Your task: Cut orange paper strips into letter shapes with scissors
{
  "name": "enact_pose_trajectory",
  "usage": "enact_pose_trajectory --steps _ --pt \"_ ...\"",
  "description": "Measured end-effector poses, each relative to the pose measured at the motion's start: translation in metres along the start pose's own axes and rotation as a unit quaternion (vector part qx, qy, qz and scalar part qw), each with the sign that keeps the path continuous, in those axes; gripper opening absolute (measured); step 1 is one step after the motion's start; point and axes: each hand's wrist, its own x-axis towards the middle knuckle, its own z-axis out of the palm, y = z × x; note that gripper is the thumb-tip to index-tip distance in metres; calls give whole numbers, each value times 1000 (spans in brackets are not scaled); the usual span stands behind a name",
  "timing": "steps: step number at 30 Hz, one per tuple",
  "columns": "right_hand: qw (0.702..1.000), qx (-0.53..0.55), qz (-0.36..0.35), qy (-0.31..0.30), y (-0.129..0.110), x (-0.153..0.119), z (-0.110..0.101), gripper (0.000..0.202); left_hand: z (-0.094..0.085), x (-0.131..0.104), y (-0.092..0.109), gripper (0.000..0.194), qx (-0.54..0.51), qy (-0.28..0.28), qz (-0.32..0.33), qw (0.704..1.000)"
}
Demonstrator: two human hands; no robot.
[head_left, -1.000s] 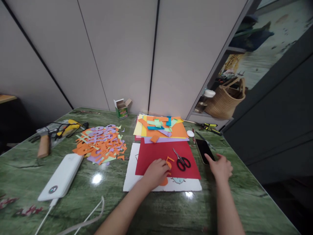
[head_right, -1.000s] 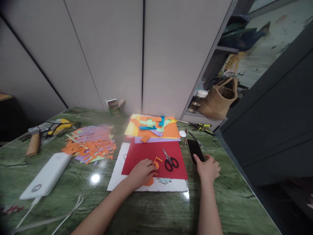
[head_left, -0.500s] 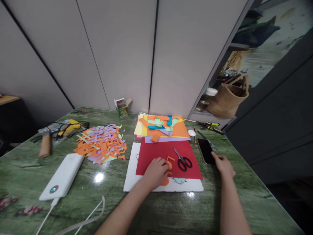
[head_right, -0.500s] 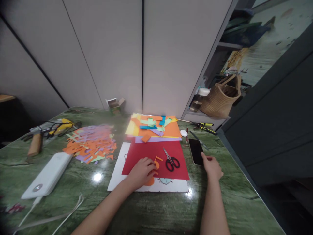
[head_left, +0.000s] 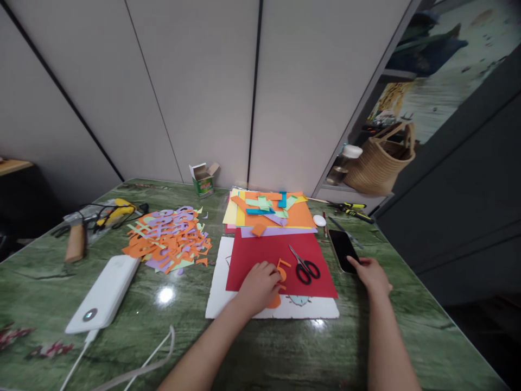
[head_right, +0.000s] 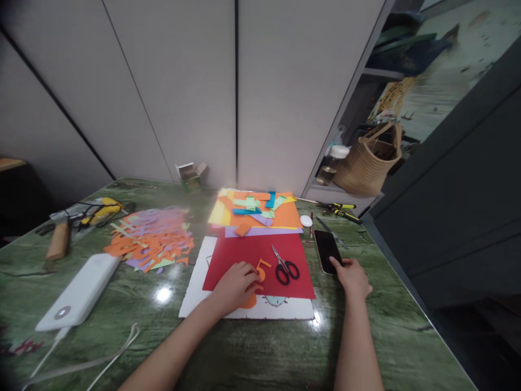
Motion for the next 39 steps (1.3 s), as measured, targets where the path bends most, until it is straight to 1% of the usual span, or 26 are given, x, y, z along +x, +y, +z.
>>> enact_pose_trajectory --steps 7,11,15,19,24,28,31,35,38,39 --pt "1000 -21 -5 -19 5 8 4 52 0 -1 0 18 -4 -4 -2 1000" --pt "1000 -14 -8 -16 9 11 5 51 -1 0 0 18 -4 -9 -4 1000" --pt "1000 -18 3 0 11 12 6 55 -3 0 1 18 2 -12 -3 1000" --pt "1000 -15 0 19 12 10 7 54 -3 0 1 17 2 -11 1 1000" --pt "997 0 -11 75 10 4 9 53 -5 -1 1 16 -3 -11 -1 1000" --pt "992 19 -46 116 6 0 8 46 -6 0 0 15 -8 -19 -1 1000" --pt "988 30 -77 130 2 -3 9 42 -6 0 -1 14 -1 -22 -1 1000" --pt "985 28 -127 113 -8 -1 12 40 -6 -1 -1 14 11 -17 2 1000" --pt "983 11 -158 90 -24 9 13 40 -5 -1 -2 13 10 -18 2 1000" --pt "980 -8 -183 78 -30 13 14 40 -5 -1 -2 14 8 -19 2 1000"
